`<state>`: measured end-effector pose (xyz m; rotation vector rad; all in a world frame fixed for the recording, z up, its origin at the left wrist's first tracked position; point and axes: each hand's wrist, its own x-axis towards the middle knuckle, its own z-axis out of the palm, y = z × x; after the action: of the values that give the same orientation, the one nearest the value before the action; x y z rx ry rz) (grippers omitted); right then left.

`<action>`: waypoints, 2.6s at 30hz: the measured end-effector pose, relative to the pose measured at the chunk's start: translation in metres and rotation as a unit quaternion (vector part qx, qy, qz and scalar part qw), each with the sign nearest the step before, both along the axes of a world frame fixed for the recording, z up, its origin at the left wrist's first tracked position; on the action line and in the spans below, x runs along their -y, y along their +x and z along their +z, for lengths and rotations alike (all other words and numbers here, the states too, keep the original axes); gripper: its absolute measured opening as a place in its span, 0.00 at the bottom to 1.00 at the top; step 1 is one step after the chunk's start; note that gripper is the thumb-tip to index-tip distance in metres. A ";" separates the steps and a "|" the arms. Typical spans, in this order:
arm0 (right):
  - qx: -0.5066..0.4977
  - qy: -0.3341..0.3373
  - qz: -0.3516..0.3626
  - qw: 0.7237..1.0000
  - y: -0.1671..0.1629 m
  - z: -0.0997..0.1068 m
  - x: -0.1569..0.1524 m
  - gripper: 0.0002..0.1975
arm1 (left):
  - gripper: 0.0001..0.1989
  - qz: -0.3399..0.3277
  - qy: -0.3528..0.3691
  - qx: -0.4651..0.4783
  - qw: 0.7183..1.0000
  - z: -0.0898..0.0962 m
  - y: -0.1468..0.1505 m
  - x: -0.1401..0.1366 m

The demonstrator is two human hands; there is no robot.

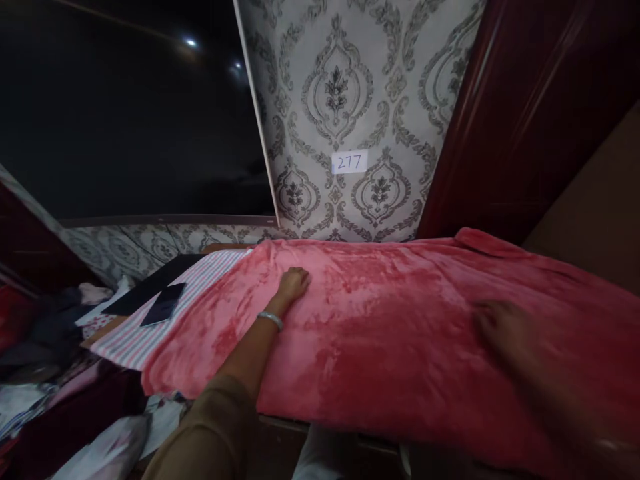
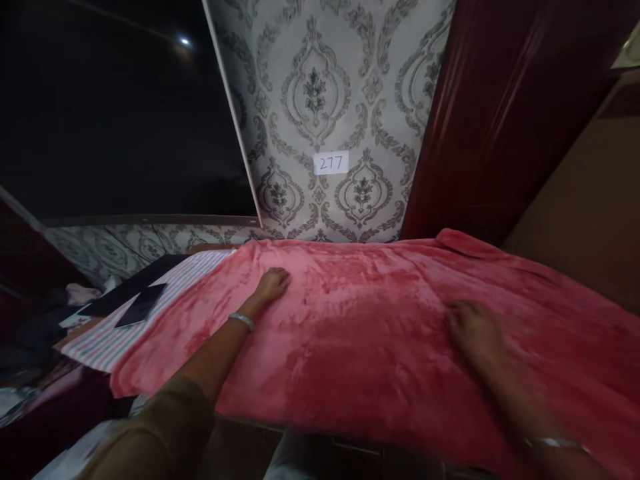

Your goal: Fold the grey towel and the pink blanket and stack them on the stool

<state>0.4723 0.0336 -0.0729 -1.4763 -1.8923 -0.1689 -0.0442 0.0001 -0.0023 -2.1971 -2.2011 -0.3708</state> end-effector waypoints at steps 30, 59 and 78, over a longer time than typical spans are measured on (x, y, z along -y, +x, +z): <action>-0.094 -0.008 0.139 0.986 -0.164 0.003 -0.086 0.09 | 0.08 -0.023 0.144 0.136 0.980 -0.015 0.040 -0.046; -0.119 0.045 0.229 0.965 -0.157 0.055 -0.047 0.18 | 0.10 -0.104 0.106 0.068 0.987 0.005 0.052 -0.014; -0.112 -0.076 0.193 0.972 -0.151 0.033 -0.056 0.24 | 0.15 -0.076 0.087 -0.026 0.993 0.012 0.039 0.009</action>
<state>0.3214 0.0898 -0.0401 -1.1353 -1.9936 0.3180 -0.0053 -0.0087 0.0096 -2.2585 -1.9025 -0.4827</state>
